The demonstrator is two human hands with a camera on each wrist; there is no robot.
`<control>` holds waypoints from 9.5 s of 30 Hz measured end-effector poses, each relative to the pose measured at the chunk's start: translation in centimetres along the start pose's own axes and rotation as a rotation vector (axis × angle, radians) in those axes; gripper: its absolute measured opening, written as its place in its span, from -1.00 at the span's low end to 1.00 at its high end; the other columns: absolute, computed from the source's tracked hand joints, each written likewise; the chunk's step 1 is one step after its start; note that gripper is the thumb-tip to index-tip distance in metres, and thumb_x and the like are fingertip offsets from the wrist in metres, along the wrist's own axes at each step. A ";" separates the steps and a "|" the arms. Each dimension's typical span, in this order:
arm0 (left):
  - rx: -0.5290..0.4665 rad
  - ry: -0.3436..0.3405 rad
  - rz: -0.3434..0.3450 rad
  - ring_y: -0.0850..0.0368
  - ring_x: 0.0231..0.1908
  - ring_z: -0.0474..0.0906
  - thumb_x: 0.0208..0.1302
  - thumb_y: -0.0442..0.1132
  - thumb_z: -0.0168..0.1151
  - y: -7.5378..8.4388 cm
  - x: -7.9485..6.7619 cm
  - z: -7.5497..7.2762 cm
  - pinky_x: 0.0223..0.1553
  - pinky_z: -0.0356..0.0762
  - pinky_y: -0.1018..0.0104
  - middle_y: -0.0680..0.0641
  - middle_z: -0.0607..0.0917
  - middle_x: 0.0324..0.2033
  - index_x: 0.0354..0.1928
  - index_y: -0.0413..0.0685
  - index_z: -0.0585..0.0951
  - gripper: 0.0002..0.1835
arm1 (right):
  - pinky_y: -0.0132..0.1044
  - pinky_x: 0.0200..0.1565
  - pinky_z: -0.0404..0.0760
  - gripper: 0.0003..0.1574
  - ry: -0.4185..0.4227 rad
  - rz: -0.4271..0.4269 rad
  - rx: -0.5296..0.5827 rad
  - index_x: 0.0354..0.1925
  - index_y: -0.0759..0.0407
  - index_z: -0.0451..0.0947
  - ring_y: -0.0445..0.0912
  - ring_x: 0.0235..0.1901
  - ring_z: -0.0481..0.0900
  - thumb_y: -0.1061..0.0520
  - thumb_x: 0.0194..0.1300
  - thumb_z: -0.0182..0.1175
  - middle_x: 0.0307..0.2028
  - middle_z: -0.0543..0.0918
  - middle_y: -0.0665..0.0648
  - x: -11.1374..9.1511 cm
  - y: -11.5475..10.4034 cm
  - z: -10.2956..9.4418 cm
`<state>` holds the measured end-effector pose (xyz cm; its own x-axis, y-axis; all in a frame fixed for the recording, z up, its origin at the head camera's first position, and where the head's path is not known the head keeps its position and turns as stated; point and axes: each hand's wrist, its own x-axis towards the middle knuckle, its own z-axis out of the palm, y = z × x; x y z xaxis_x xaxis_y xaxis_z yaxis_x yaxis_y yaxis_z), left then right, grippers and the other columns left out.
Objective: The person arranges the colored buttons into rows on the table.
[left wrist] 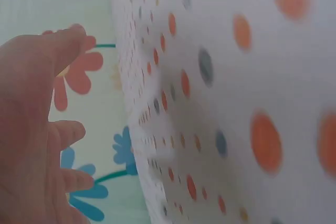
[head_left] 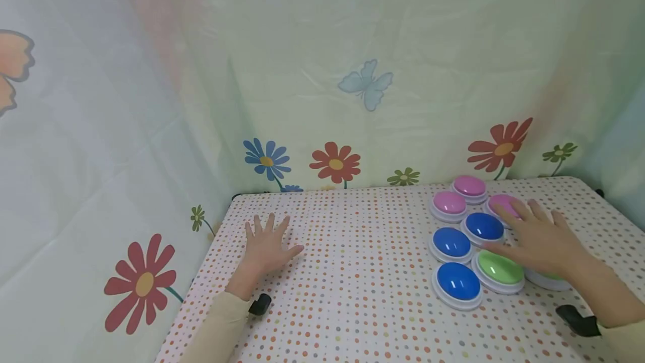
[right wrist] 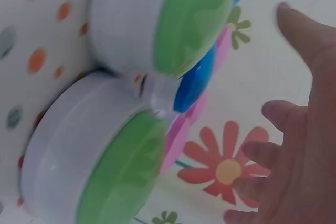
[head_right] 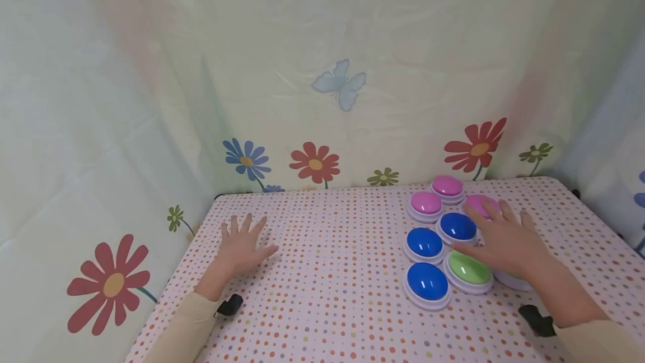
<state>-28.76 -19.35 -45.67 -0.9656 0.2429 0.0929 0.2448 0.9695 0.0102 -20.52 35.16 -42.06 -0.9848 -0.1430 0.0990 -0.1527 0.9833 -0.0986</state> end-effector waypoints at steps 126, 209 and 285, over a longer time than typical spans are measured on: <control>-1.009 -0.175 0.312 0.22 -0.15 0.55 0.07 -0.09 0.51 20.1 10.9 0.8 -0.19 0.56 0.43 0.10 0.61 -0.04 0.19 -0.04 0.56 -0.39 | 0.03 -0.05 0.60 -0.20 -0.157 -0.025 0.681 0.18 0.36 0.47 0.23 0.01 0.54 0.13 0.01 0.51 0.05 0.57 0.35 11.6 -9.1 1.4; -1.080 -0.201 0.453 -0.11 0.10 0.51 0.24 -0.21 0.37 18.5 6.6 -0.7 0.06 0.50 0.31 -0.11 0.55 0.14 0.21 -0.15 0.52 -0.50 | 0.02 -0.04 0.60 -0.27 -0.127 -0.224 0.703 0.22 0.35 0.43 0.31 0.11 0.47 -0.01 0.21 0.38 0.13 0.52 0.38 7.7 -9.0 -1.1; -0.881 -0.383 0.625 0.46 -0.11 0.49 0.03 -0.19 0.54 24.6 1.9 1.4 -0.12 0.45 0.59 0.20 0.58 0.02 0.22 -0.01 0.51 -0.34 | -0.09 -0.17 0.64 -0.07 -0.283 -0.103 0.647 0.10 0.29 0.51 0.04 -0.13 0.58 0.00 -0.24 0.63 -0.05 0.61 0.15 -0.7 -8.6 1.9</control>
<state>-24.70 4.96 -46.63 -0.5797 0.8146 0.0192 0.5217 0.3529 0.7767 -18.66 26.61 -43.20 -0.9331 -0.3416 -0.1123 -0.1789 0.7118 -0.6792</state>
